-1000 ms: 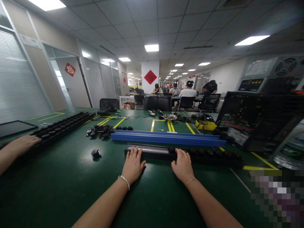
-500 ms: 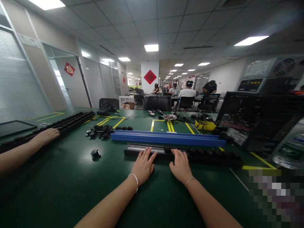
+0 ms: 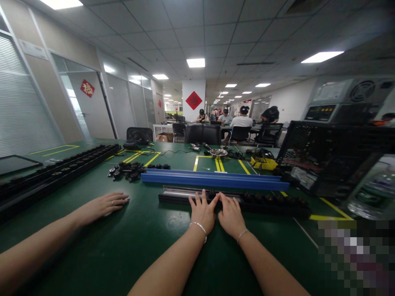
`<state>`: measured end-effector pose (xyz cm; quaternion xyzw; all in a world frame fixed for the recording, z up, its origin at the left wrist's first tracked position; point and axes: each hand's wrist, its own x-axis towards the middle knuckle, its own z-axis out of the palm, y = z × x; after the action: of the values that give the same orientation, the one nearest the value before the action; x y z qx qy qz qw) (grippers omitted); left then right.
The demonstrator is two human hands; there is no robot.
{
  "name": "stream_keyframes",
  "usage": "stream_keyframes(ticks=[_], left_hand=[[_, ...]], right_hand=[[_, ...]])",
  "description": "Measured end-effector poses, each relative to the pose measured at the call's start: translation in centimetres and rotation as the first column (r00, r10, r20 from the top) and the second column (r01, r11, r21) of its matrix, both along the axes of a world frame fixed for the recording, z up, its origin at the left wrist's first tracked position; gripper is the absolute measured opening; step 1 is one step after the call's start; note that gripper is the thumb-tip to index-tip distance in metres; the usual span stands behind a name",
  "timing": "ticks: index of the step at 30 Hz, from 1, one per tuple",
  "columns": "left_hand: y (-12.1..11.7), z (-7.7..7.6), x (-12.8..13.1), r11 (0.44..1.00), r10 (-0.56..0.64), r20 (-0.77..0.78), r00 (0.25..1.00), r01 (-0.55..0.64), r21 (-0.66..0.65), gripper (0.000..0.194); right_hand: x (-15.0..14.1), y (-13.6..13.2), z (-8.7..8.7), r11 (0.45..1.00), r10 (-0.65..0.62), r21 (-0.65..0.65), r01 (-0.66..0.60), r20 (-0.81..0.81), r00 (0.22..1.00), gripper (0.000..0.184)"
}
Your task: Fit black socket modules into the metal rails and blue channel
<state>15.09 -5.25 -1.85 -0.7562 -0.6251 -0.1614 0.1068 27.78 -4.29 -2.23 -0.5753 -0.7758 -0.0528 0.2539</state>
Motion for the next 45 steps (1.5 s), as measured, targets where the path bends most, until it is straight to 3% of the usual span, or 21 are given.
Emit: stream_keyframes(ticks=[5,10,30,45], left_hand=[[0.1,1.2,0.5,0.997,0.025,-0.029,0.999,-0.027,-0.075,0.070],[0.2,1.7,0.4,0.989,0.044,-0.062,0.997,-0.052,-0.138,0.063],[0.2,1.8,-1.5,0.997,0.001,-0.036,0.999,-0.004,-0.083,0.057],[0.1,2.3,-3.2,0.993,0.033,-0.068,0.997,-0.040,-0.112,0.056]], right_hand=[[0.2,0.1,-0.1,0.997,-0.023,0.075,0.021,0.026,0.999,0.057],[0.4,0.0,0.0,0.999,-0.022,0.046,0.018,0.076,0.997,0.057],[0.6,-0.3,0.7,0.999,0.026,0.017,-0.027,0.074,0.997,0.052],[0.6,-0.2,0.9,1.000,0.015,0.001,-0.015,0.070,0.997,0.050]])
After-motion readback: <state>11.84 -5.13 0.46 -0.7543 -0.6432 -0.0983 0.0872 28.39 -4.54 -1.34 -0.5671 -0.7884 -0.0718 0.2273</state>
